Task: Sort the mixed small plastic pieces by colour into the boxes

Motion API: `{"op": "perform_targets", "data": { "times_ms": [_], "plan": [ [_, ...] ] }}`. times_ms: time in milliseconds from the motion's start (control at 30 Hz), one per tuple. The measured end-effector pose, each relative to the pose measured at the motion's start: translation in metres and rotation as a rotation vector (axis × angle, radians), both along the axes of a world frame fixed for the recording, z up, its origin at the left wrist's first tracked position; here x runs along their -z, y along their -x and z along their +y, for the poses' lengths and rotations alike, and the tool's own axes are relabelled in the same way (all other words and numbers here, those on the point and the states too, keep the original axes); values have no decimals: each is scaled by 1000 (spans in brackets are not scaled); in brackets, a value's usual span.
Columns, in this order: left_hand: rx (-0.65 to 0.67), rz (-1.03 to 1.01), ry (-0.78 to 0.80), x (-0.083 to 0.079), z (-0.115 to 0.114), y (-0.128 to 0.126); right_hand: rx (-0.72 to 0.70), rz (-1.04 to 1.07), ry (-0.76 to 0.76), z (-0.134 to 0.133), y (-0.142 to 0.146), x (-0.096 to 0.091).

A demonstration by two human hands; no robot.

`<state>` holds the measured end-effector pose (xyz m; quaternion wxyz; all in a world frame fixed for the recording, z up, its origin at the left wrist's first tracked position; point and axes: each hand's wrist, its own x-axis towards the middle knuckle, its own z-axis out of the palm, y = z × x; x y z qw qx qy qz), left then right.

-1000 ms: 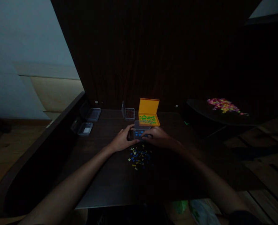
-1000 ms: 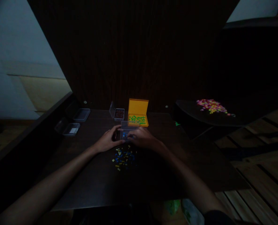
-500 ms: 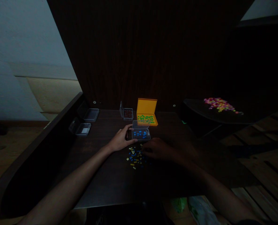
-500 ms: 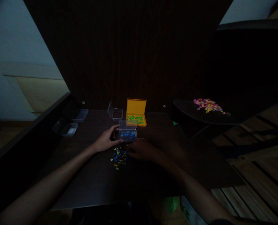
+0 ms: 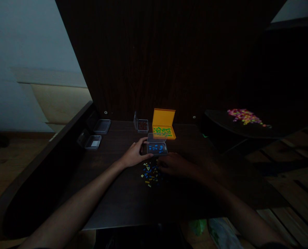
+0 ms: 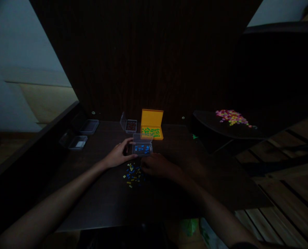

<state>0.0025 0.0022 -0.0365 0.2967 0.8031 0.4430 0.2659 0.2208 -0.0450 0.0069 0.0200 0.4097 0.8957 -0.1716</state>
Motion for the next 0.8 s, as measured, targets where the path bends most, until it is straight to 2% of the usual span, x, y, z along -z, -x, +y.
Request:
{"op": "perform_targets", "data": {
  "times_ms": [600,800],
  "plan": [
    [13,-15,-7,2,0,0,1,79,52,1,-3,6],
    [-6,-8,8,-2,0,-1,4,132,33,6,-7,-5]
  ]
}}
